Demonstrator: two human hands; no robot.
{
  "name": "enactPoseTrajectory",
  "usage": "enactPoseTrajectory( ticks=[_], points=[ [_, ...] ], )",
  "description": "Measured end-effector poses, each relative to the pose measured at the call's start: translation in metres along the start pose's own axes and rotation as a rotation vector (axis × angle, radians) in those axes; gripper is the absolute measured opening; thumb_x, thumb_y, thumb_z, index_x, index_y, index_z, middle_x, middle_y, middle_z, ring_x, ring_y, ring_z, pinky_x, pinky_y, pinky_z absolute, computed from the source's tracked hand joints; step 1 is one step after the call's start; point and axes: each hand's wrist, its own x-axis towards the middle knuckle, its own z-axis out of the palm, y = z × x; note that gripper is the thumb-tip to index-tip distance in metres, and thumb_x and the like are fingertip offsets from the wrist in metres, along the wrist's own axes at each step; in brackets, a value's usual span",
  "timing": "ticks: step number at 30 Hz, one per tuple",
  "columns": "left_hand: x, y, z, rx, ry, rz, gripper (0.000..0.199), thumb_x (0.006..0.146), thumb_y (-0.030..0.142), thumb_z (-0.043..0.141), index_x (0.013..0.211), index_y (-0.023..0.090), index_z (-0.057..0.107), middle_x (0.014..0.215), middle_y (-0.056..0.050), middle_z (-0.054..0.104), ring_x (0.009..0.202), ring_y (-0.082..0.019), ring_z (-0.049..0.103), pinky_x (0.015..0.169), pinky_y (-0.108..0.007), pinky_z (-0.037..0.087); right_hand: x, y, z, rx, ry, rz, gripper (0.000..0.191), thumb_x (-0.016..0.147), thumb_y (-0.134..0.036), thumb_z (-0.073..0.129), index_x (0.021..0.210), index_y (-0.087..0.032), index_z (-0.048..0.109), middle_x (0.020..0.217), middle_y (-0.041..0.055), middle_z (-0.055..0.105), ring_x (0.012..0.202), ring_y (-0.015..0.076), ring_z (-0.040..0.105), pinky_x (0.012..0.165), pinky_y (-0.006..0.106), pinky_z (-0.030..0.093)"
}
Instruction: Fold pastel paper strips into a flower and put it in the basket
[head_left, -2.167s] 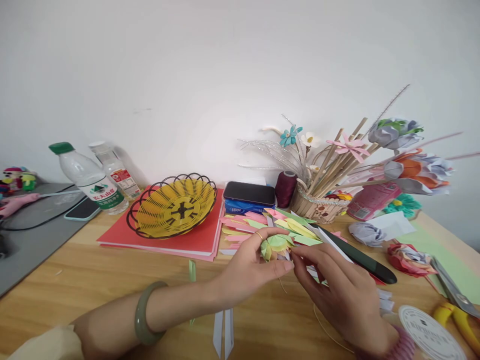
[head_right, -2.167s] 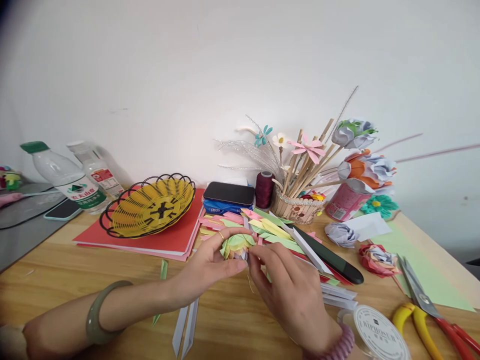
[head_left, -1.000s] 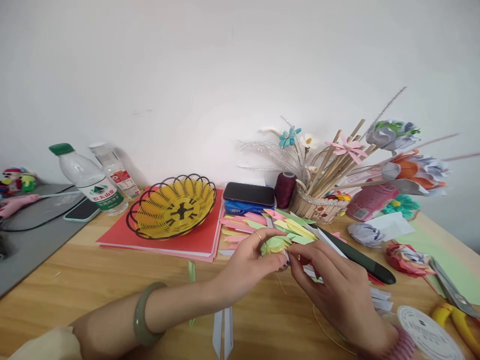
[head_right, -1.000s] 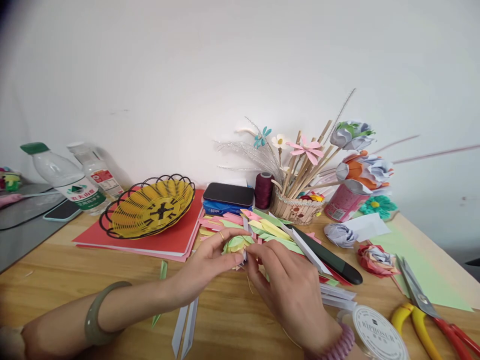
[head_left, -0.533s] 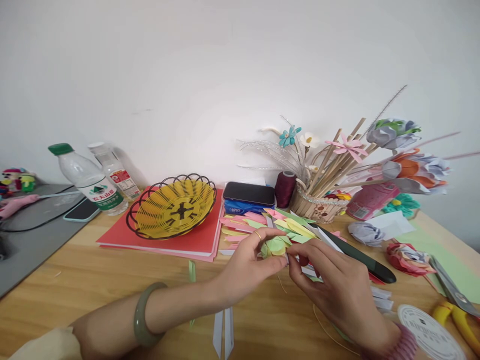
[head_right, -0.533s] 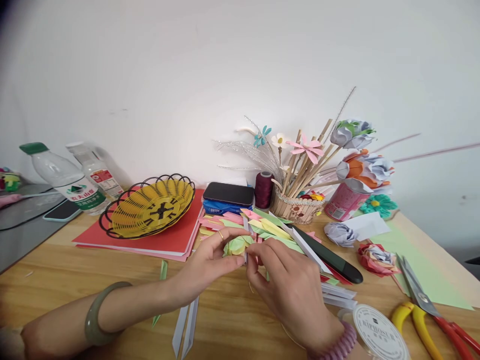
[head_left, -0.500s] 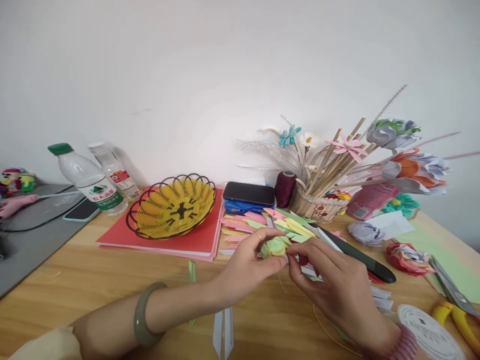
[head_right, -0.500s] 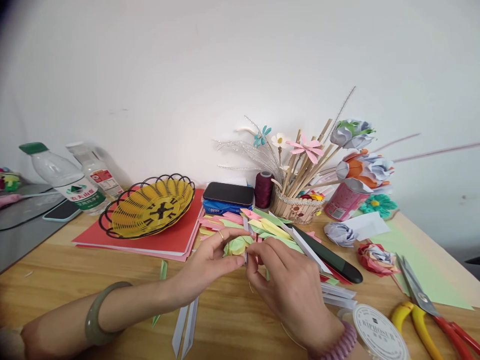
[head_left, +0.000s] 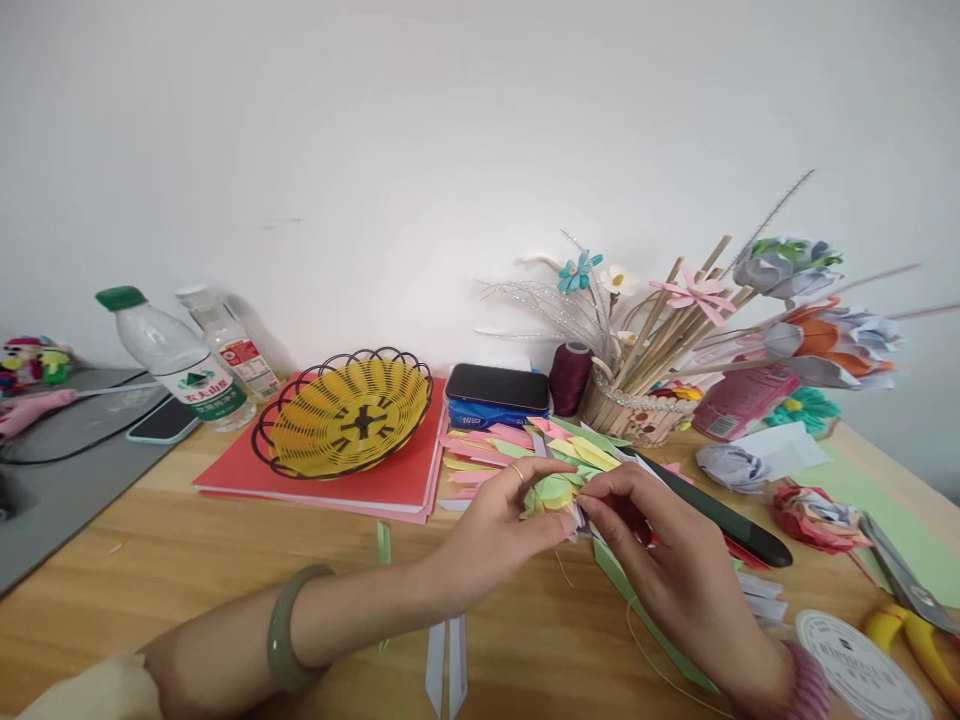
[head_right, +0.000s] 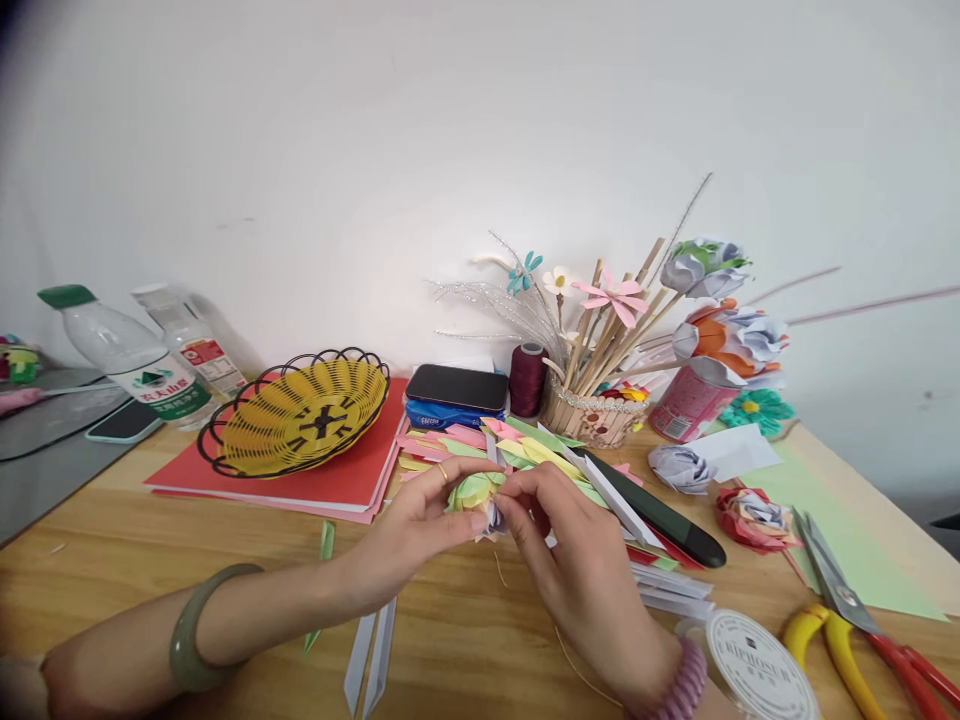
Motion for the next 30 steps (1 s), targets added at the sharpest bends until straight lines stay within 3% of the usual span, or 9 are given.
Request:
enactPoseTrajectory(
  ticks=[7, 12, 15, 22, 25, 30],
  points=[
    [0.0011, 0.0004, 0.0007, -0.193, 0.018, -0.072, 0.038, 0.07, 0.022, 0.063, 0.104, 0.013, 0.051, 0.1, -0.007, 0.055, 0.085, -0.013, 0.051, 0.075, -0.027, 0.045, -0.0023, 0.0041, 0.0012, -0.072, 0.093, -0.096, 0.008, 0.084, -0.015, 0.047, 0.089, -0.021, 0.05, 0.079, 0.0015, 0.056, 0.07, 0.0122, 0.053, 0.061, 0.023, 0.043],
    [0.0012, 0.0008, 0.0011, -0.262, 0.037, -0.11, 0.041, 0.069, 0.025, 0.064, 0.105, 0.013, 0.051, 0.099, -0.007, 0.057, 0.086, -0.014, 0.053, 0.076, -0.028, 0.046, -0.0039, 0.0038, -0.0012, -0.123, 0.198, -0.186, 0.014, 0.079, -0.011, 0.053, 0.09, -0.02, 0.049, 0.077, 0.0015, 0.056, 0.062, 0.0106, 0.051, 0.06, 0.024, 0.043],
    [0.0006, 0.0007, 0.0016, -0.272, 0.032, -0.106, 0.04, 0.069, 0.025, 0.063, 0.106, 0.013, 0.05, 0.098, -0.007, 0.057, 0.087, -0.014, 0.053, 0.076, -0.029, 0.046, -0.0033, 0.0023, -0.0019, -0.141, 0.179, -0.242, 0.016, 0.076, -0.01, 0.057, 0.088, -0.018, 0.05, 0.077, 0.003, 0.056, 0.066, 0.012, 0.053, 0.06, 0.025, 0.044],
    [-0.0013, 0.0034, 0.0019, -0.186, 0.049, -0.074, 0.033, 0.071, 0.022, 0.062, 0.101, 0.013, 0.052, 0.099, -0.006, 0.056, 0.088, -0.014, 0.052, 0.074, -0.027, 0.048, -0.0007, 0.0024, -0.001, -0.13, 0.125, -0.216, 0.011, 0.077, -0.012, 0.055, 0.085, -0.018, 0.054, 0.073, 0.0016, 0.057, 0.066, 0.012, 0.053, 0.06, 0.024, 0.043],
    [-0.0005, 0.0035, 0.0017, -0.167, 0.057, -0.076, 0.031, 0.071, 0.022, 0.062, 0.099, 0.013, 0.053, 0.095, -0.005, 0.056, 0.083, -0.011, 0.052, 0.071, -0.023, 0.048, -0.0014, 0.0026, 0.0004, -0.122, 0.132, -0.14, 0.005, 0.078, -0.015, 0.054, 0.081, -0.019, 0.054, 0.071, 0.0005, 0.056, 0.063, 0.0111, 0.052, 0.057, 0.023, 0.042],
    [0.0012, 0.0016, 0.0012, -0.164, 0.047, -0.104, 0.035, 0.071, 0.026, 0.061, 0.102, 0.013, 0.051, 0.096, -0.006, 0.056, 0.082, -0.013, 0.053, 0.068, -0.026, 0.048, 0.0035, -0.0026, -0.0014, 0.052, 0.02, 0.206, 0.014, 0.08, -0.027, 0.05, 0.069, -0.02, 0.054, 0.059, -0.002, 0.052, 0.05, 0.0103, 0.044, 0.046, 0.023, 0.036]
  ],
)
